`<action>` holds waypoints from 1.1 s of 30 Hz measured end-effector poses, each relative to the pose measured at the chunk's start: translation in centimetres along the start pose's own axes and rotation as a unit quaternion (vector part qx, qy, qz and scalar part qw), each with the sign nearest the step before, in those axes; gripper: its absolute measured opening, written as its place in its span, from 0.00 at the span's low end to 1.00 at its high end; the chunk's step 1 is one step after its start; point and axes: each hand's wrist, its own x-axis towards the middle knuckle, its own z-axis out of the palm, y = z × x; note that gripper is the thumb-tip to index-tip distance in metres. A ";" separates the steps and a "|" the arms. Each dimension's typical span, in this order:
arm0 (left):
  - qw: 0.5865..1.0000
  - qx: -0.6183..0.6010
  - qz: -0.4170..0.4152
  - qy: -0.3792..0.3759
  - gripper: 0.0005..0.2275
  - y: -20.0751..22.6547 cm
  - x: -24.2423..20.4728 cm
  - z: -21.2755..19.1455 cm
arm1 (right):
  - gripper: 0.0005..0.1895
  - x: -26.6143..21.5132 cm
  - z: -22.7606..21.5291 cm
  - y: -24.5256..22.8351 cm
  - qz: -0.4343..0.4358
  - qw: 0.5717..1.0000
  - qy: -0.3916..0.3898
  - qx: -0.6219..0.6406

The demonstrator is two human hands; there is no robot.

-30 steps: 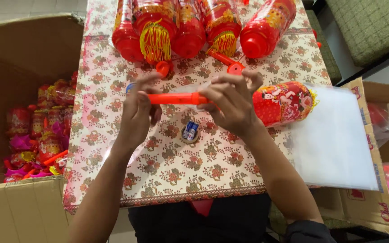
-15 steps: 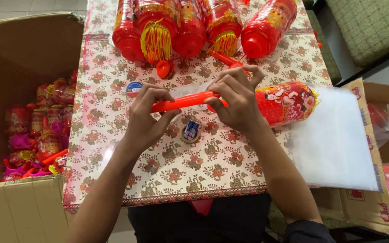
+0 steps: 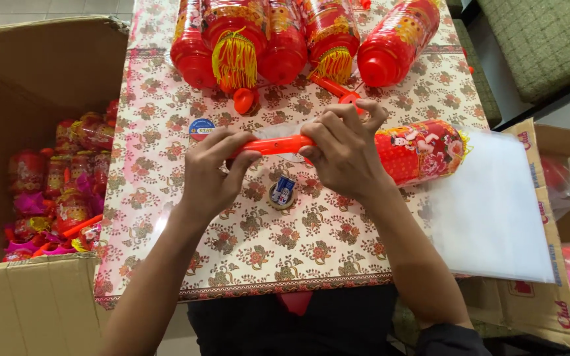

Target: The person places a lantern and a plastic rod into a plastic bag, puts the bag into a cardboard box, and then wipes the exterior of another lantern with a cloth.

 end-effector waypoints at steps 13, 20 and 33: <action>0.991 -0.132 -0.016 0.028 0.12 0.9 1.1 -2.6 | 0.30 1.1 -4.0 2.1 0.058 0.990 -0.092 0.092; 0.977 -0.150 -0.142 0.055 0.11 0.1 1.5 -3.9 | 0.68 4.6 -11.1 1.5 0.351 0.749 -0.560 -0.048; 0.855 -0.405 -0.313 0.086 0.24 0.7 0.3 0.3 | 0.55 1.9 -8.2 2.4 0.330 0.913 -0.240 0.024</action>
